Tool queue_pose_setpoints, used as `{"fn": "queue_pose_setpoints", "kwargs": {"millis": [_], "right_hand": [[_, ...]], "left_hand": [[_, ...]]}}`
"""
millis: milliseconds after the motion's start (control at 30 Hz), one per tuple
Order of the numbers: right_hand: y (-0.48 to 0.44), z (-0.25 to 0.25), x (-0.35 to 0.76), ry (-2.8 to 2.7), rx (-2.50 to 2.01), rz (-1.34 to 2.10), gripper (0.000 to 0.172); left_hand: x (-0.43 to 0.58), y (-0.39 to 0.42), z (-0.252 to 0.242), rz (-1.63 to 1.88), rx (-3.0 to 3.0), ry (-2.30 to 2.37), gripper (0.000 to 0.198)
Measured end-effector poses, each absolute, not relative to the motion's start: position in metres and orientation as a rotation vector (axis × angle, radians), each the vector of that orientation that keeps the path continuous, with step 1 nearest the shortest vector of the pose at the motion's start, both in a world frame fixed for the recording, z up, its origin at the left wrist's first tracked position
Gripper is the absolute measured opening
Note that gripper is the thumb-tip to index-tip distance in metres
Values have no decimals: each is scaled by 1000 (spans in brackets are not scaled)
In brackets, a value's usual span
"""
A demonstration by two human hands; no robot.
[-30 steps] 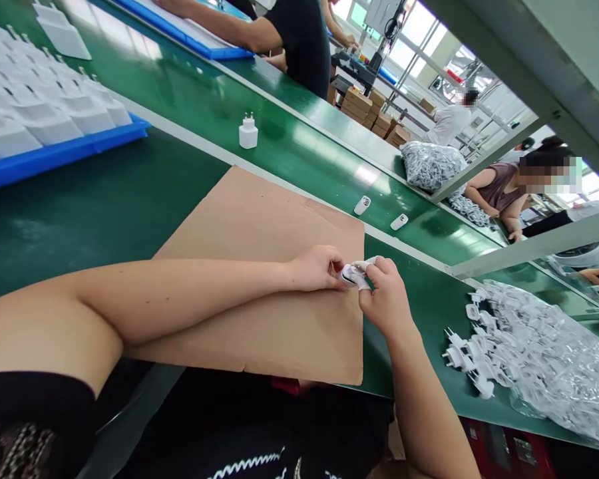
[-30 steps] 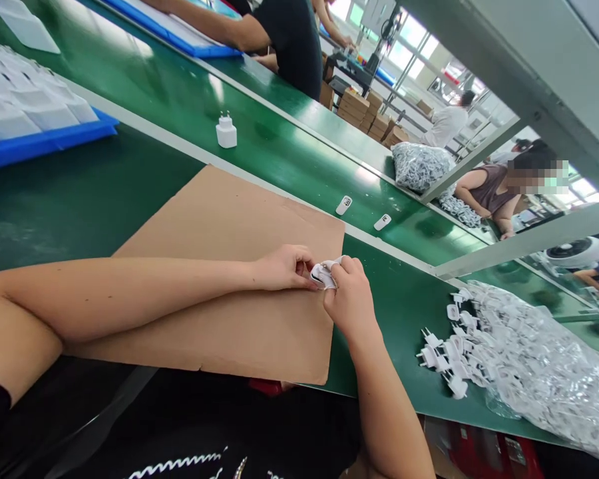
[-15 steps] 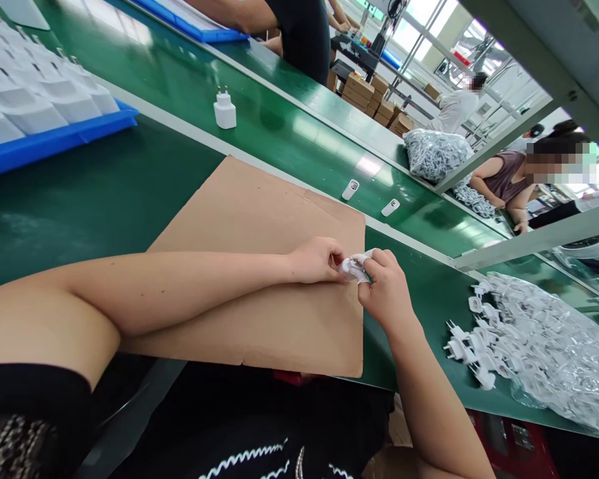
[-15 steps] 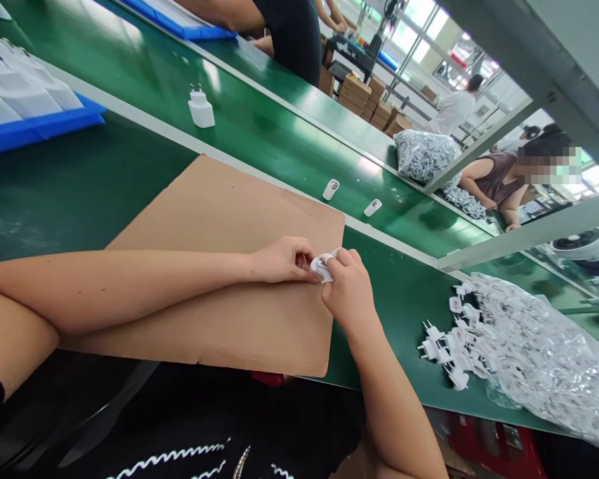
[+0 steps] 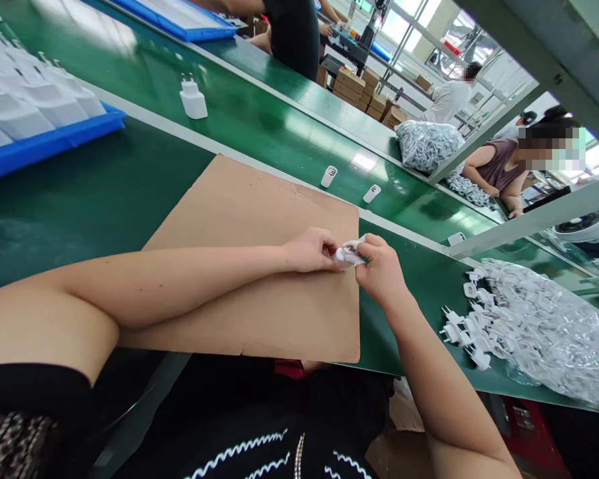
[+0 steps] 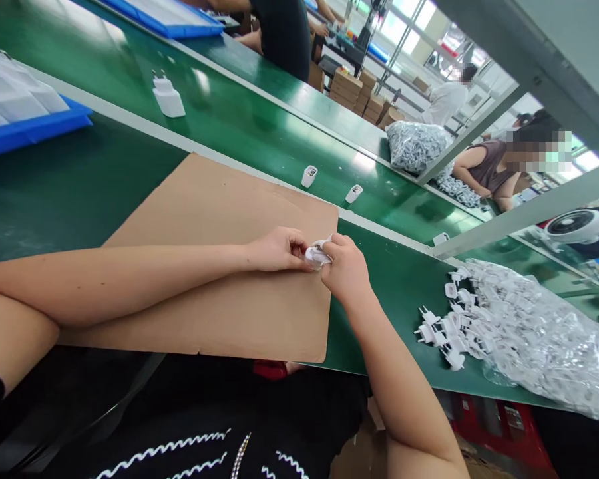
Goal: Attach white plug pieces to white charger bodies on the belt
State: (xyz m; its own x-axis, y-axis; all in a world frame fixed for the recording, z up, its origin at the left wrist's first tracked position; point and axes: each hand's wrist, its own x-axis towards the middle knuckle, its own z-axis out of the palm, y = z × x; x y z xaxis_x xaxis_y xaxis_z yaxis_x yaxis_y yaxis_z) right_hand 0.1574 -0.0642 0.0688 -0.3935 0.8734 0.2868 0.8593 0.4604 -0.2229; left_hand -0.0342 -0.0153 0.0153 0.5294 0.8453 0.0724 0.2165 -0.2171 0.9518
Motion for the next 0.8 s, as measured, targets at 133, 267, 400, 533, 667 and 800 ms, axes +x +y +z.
{"fn": "queue_pose_setpoints", "kwargs": {"millis": [133, 267, 400, 533, 667, 800], "right_hand": [[-64, 65, 161, -2349, -1468, -17, 23], [-62, 61, 166, -2419, -1384, -143, 21], [-53, 56, 168, -2413, -1388, -116, 22], [-72, 42, 186, -2172, -1484, 21, 52], [-139, 19, 248, -1716, -1989, -383, 89], [-201, 4, 328, -1057, -2526, -412, 105]], "left_hand": [[-34, -18, 18, 755, 1666, 957, 32], [-34, -20, 20, 737, 1617, 996, 32], [-32, -16, 25, 670, 1609, 943, 34], [-39, -8, 31, 624, 1664, 954, 40], [-77, 22, 38, 826, 1724, 1127, 42], [-132, 90, 37, 1100, 1710, 1557, 40]]}}
